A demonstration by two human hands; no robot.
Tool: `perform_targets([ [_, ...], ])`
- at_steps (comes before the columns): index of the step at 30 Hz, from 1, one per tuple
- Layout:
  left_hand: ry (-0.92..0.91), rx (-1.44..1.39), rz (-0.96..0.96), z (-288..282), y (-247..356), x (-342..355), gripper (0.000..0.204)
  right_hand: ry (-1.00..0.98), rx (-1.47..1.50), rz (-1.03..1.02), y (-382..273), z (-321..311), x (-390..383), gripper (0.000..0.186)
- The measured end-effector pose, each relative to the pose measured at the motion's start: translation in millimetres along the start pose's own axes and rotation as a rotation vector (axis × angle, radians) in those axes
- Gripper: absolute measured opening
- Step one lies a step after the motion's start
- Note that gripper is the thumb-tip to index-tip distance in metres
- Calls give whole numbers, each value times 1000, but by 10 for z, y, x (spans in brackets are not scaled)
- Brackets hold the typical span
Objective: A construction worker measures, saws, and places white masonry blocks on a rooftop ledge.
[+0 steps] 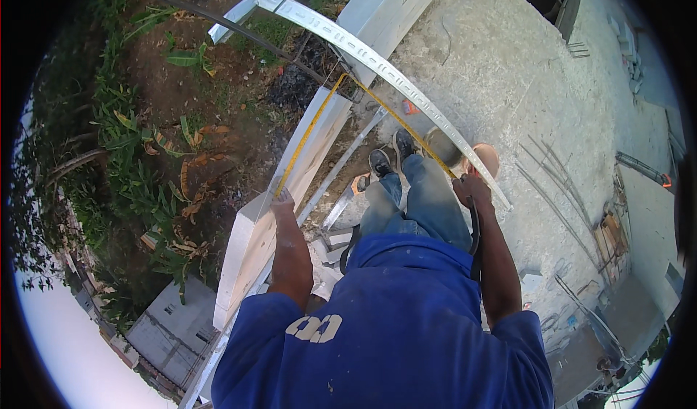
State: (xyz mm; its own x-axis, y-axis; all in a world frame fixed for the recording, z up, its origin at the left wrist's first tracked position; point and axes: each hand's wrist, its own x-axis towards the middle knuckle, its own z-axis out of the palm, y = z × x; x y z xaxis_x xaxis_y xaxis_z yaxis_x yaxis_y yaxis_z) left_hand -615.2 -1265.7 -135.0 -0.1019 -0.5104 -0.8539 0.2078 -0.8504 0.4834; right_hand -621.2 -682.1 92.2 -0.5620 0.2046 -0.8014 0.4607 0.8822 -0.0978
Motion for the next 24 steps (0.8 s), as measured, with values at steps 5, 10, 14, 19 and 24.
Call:
perform_targets([
  [5,-26,11,66,-61,90,96,48,-2,2,4,-64,-26,12,51],
  [10,9,-3,65,-39,-9,22,47,49,32,29,4,13,15,51],
  [14,19,-19,66,-24,-3,-74,43,59,37,22,8,23,18,49],
  [19,22,-16,78,8,14,-80,39,61,12,5,37,55,68,50],
  [24,19,-23,69,24,25,-94,39,16,-24,19,17,-5,43,49],
])
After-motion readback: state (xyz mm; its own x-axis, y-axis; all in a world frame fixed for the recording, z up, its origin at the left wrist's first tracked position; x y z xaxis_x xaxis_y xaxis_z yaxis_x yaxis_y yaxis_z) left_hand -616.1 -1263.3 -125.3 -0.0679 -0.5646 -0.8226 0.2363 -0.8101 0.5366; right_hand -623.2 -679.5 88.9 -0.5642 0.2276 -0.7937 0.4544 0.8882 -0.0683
